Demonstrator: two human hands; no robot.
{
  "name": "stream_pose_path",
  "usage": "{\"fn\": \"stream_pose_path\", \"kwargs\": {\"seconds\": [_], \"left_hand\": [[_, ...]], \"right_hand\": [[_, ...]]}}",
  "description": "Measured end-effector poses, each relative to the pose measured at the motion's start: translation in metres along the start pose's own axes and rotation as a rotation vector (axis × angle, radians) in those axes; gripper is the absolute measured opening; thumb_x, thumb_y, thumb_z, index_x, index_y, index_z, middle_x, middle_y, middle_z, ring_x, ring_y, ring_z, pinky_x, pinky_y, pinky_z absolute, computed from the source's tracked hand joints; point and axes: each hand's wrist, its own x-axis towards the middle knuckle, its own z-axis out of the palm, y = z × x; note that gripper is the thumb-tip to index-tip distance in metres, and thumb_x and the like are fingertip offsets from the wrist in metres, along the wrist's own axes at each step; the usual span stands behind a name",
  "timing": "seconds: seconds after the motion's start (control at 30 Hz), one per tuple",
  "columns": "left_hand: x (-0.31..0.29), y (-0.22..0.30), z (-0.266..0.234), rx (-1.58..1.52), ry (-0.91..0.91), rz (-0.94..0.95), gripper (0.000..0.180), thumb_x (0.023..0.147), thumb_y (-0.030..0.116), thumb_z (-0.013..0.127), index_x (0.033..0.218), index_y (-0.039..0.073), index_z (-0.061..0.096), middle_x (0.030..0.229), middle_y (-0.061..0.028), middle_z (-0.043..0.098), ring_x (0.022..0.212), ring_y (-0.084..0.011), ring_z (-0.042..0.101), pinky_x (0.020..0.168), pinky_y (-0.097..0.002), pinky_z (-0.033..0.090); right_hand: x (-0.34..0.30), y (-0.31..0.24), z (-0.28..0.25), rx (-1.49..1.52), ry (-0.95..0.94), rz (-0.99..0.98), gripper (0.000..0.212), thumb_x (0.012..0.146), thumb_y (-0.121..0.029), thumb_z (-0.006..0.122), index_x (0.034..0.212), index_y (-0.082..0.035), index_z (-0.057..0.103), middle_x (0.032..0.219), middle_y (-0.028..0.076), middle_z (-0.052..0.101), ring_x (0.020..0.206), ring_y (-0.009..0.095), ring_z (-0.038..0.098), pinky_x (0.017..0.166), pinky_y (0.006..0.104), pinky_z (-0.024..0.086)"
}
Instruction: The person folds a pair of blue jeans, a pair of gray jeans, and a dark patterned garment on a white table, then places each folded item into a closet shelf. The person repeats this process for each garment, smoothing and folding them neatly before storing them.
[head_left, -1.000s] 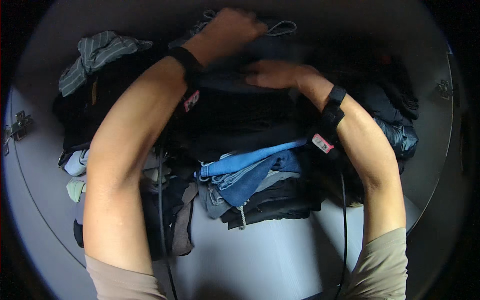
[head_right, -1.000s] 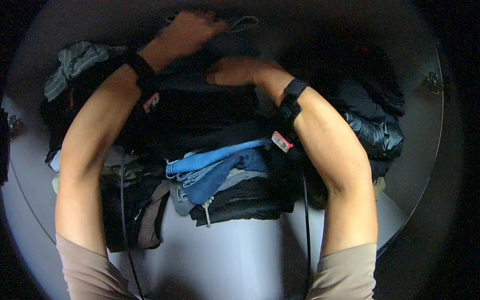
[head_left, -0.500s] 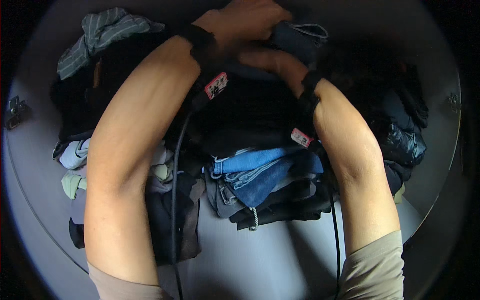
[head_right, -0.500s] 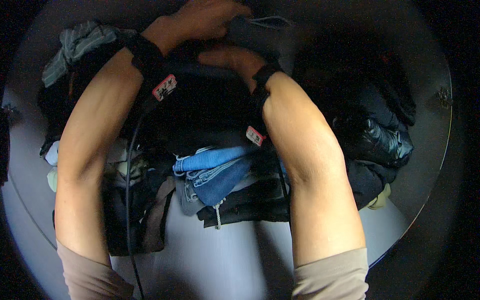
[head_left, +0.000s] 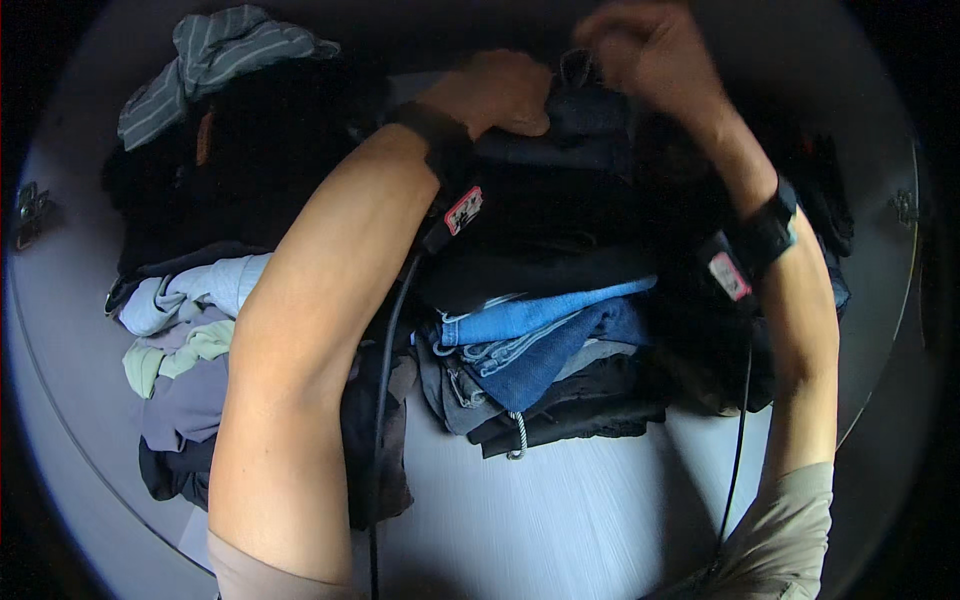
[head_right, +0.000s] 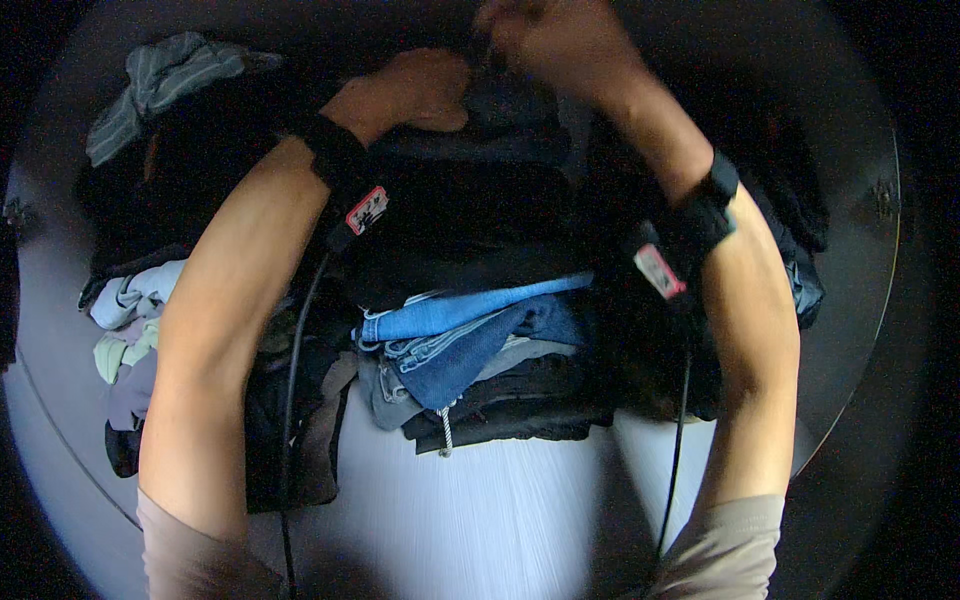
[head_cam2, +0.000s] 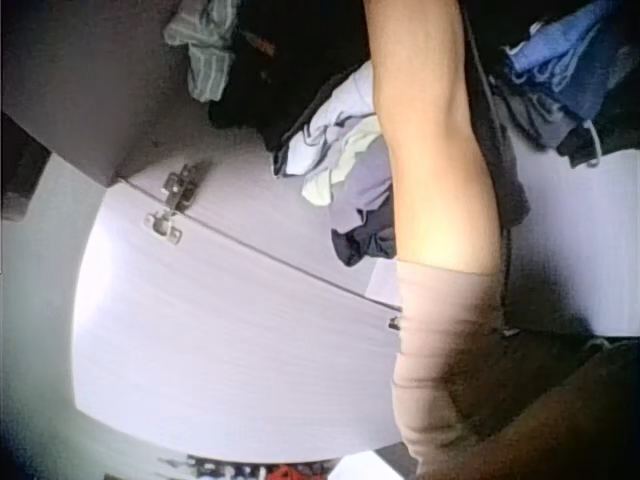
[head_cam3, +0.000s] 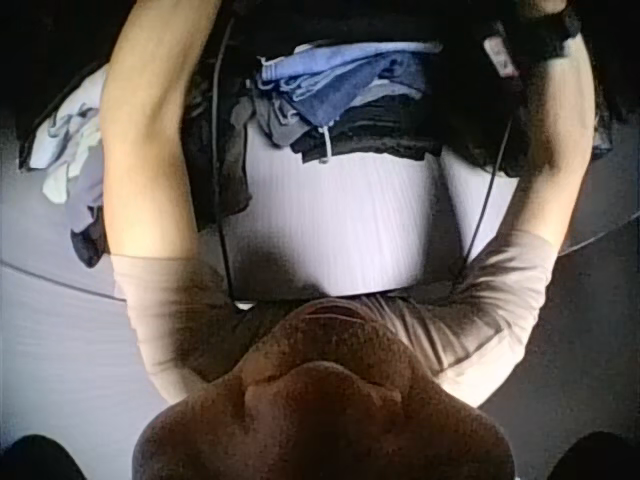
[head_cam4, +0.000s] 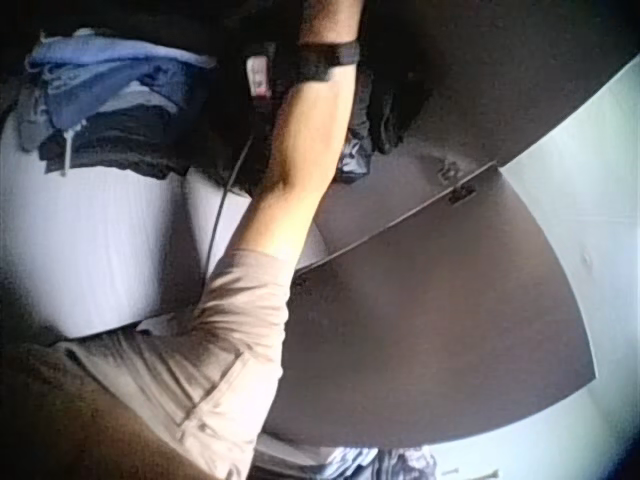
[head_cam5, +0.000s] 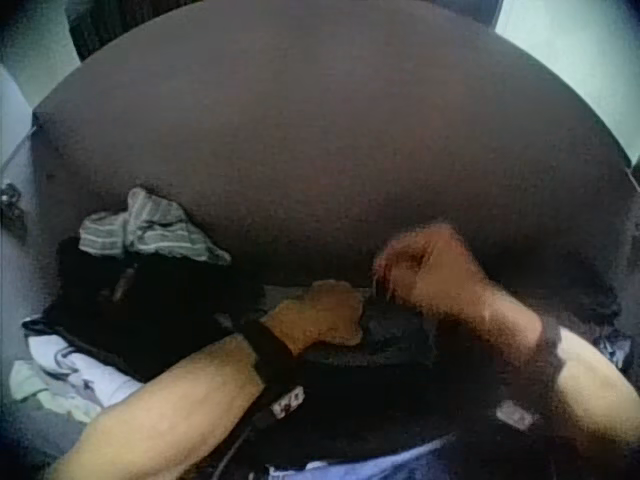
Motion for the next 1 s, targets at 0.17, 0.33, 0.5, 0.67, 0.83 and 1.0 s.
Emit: {"fn": "stream_pose_path", "kwargs": {"seconds": [0.17, 0.33, 0.5, 0.67, 0.83, 1.0], "left_hand": [[0.006, 0.01, -0.006, -0.084, -0.129, 0.036, 0.054, 0.064, 0.028, 0.064, 0.112, 0.003, 0.065, 0.099, -0.021, 0.068, 0.092, -0.0363, 0.066, 0.083, -0.0456, 0.051], [-0.031, -0.009, -0.04, -0.522, -0.242, 0.018, 0.068, 0.068, 0.048, 0.067, 0.123, 0.008, 0.06, 0.116, -0.0167, 0.063, 0.104, -0.0272, 0.061, 0.089, -0.0405, 0.047], [-0.011, -0.048, 0.003, -0.508, -0.021, -0.017, 0.058, 0.075, 0.041, 0.062, 0.123, 0.009, 0.06, 0.119, -0.0152, 0.061, 0.108, -0.0269, 0.058, 0.092, -0.0389, 0.045], [-0.009, -0.067, 0.063, -0.361, -0.023, -0.08, 0.047, 0.082, 0.033, 0.057, 0.123, 0.009, 0.06, 0.122, -0.0137, 0.059, 0.112, -0.0265, 0.056, 0.095, -0.0372, 0.043], [-0.024, -0.05, 0.099, -0.42, -0.121, -0.038, 0.038, 0.089, 0.026, 0.052, 0.122, 0.01, 0.06, 0.125, -0.0122, 0.058, 0.117, -0.0262, 0.054, 0.099, -0.0356, 0.04], [-0.048, -0.045, 0.07, -0.48, -0.122, 0.062, 0.034, 0.089, 0.019, 0.053, 0.122, 0.009, 0.06, 0.132, -0.0114, 0.054, 0.121, -0.0265, 0.051, 0.106, -0.0361, 0.034]], "right_hand": [[0.063, 0.121, 0.02, -0.699, 0.288, -0.592, 0.028, 0.087, -0.015, 0.058, 0.113, -0.005, 0.063, 0.096, 0.011, 0.066, 0.087, 0.017, 0.065, 0.071, 0.0314, 0.053], [0.041, 0.121, 0.09, 0.017, -0.36, -0.101, 0.03, 0.093, -0.02, 0.05, 0.117, -0.006, 0.061, 0.11, 0.012, 0.064, 0.1, 0.023, 0.062, 0.084, 0.0344, 0.05], [0.023, 0.115, 0.101, 0.221, -0.271, -0.099, 0.033, 0.093, -0.022, 0.049, 0.12, -0.006, 0.059, 0.116, 0.012, 0.062, 0.106, 0.024, 0.059, 0.09, 0.0356, 0.047], [-0.014, 0.103, 0.111, 0.3, -0.368, -0.068, 0.035, 0.094, -0.025, 0.048, 0.123, -0.006, 0.058, 0.121, 0.012, 0.059, 0.113, 0.025, 0.055, 0.095, 0.0367, 0.043], [-0.043, 0.113, 0.128, 0.307, -0.361, 0.038, 0.038, 0.095, -0.027, 0.048, 0.125, -0.007, 0.056, 0.127, 0.013, 0.057, 0.119, 0.026, 0.052, 0.1, 0.0379, 0.039], [-0.039, 0.05, 0.089, 0.474, -0.423, 0.314, 0.042, 0.096, -0.032, 0.047, 0.128, -0.007, 0.055, 0.134, 0.013, 0.052, 0.127, 0.024, 0.046, 0.103, 0.0377, 0.037]]}}
